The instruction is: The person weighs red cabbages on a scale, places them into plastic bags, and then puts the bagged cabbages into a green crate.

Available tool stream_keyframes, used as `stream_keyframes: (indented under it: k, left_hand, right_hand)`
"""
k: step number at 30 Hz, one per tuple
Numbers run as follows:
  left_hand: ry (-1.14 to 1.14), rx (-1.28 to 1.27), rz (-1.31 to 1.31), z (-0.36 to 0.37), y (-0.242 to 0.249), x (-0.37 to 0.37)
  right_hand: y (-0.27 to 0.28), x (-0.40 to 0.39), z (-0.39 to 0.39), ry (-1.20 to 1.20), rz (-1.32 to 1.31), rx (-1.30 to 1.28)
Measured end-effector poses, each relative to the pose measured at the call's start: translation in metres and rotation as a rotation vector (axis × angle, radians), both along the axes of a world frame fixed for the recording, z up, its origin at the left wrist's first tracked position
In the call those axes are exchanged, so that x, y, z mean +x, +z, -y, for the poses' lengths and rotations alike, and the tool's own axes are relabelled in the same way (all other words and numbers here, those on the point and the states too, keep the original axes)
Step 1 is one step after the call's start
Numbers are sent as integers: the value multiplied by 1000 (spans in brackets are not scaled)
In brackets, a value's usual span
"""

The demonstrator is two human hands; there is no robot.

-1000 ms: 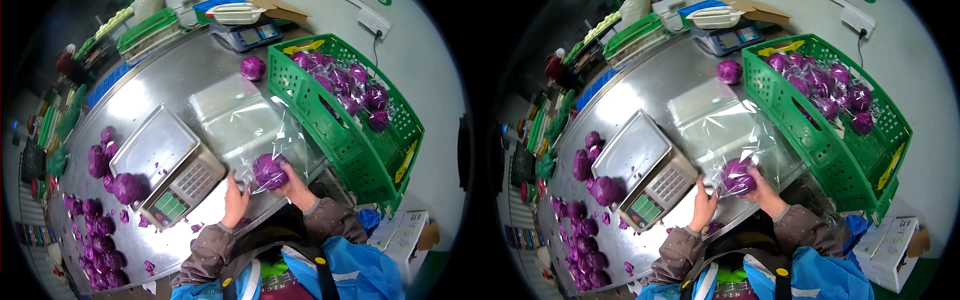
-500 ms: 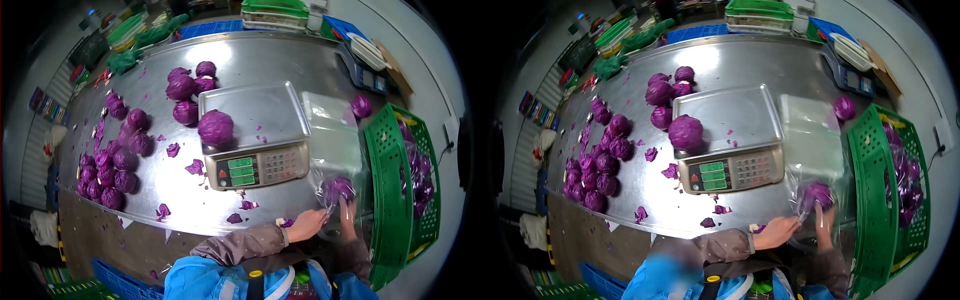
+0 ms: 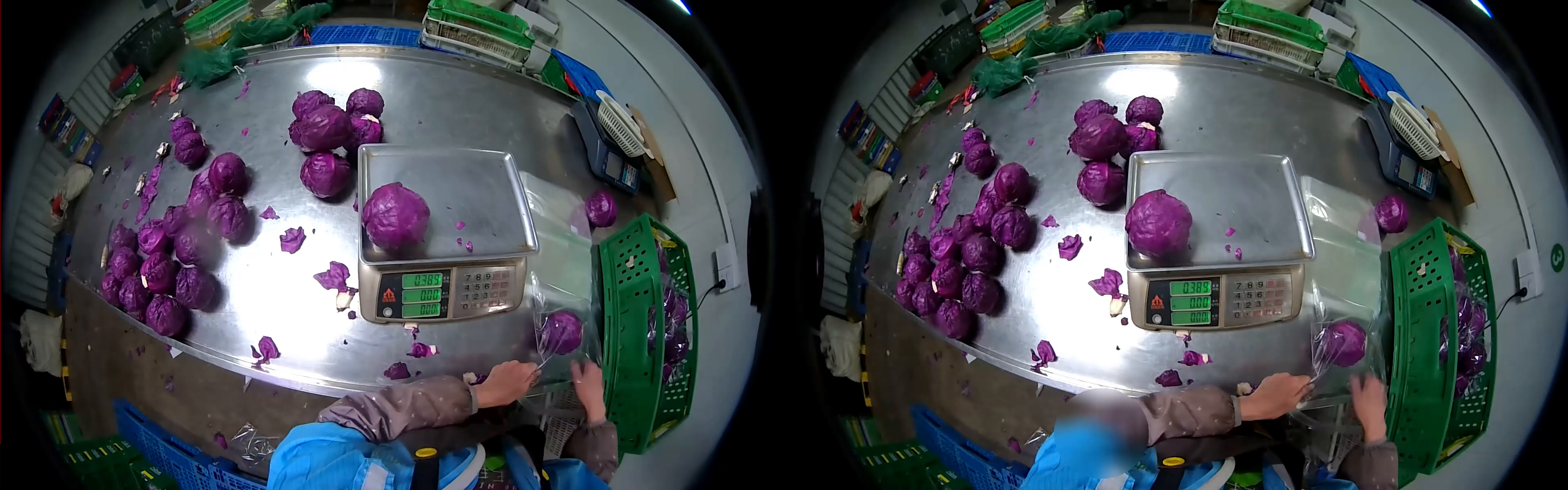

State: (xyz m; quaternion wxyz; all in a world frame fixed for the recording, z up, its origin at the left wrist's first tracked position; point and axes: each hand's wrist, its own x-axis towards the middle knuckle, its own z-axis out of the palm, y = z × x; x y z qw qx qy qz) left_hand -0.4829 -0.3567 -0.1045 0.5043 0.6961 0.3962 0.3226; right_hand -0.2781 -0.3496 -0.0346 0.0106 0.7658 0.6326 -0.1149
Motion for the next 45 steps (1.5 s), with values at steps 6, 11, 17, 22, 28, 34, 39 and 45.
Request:
stream_keyframes:
  k: [6, 11, 17, 22, 28, 34, 39, 45]
  left_hand:
    - [69, 63, 82, -9, -26, 5]
    - [97, 248, 113, 1, -51, 9]
    - [-168, 136, 493, 5, -26, 0]
    - [-383, -443, 716, 1, -33, -33]
    - [-193, -626, 1334, 1, -79, -1]
    - [0, -214, 79, -28, -8, -27]
    - [-223, 438, -307, -24, -1, -13]
    - [-31, 365, -349, -24, 17, 5]
  right_hand:
    - [79, -146, -49, 495, -231, -62]
    - [72, -275, -117, 966, -396, 365]
    - [1, -334, -159, 918, -499, 458]
    - [1, -311, -135, 377, -1309, 174]
    - [33, -187, -21, 176, -1993, -371]
    - [11, -57, 55, 16, -2041, -322]
    - [-21, -39, 57, -728, -1822, 186]
    - [-38, -41, 28, -273, -1205, 274]
